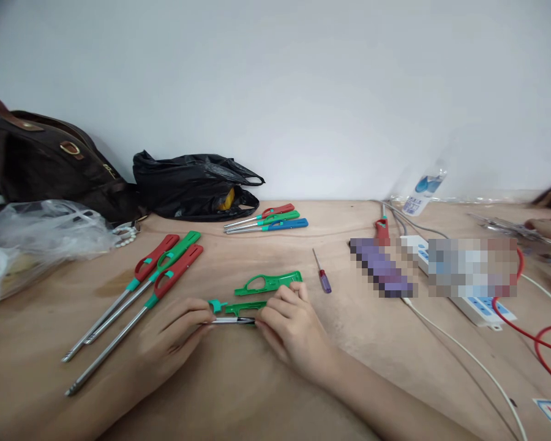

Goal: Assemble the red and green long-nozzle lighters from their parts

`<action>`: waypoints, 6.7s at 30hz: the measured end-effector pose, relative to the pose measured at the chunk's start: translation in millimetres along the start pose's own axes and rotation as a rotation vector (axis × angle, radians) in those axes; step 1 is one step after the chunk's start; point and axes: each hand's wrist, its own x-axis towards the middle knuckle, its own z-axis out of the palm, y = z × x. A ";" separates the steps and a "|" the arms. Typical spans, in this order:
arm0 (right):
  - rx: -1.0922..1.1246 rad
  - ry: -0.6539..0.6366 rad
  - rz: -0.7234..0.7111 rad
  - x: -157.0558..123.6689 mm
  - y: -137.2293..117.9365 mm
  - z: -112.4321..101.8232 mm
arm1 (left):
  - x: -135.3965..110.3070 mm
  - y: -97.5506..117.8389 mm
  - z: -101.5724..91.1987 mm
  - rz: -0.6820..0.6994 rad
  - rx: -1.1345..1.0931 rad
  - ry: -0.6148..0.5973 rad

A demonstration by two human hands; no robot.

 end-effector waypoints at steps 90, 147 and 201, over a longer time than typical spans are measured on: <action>0.400 -0.173 0.374 2.5 6.4 8.6 | 12.4 13.0 9.1 -0.457 -0.390 -0.268; 0.227 -0.239 0.096 4.0 4.8 5.2 | 8.4 22.1 12.0 -0.436 -0.337 -0.387; 0.153 -0.150 -0.018 0.5 0.6 12.5 | 10.7 30.1 11.1 -0.544 -0.388 -0.390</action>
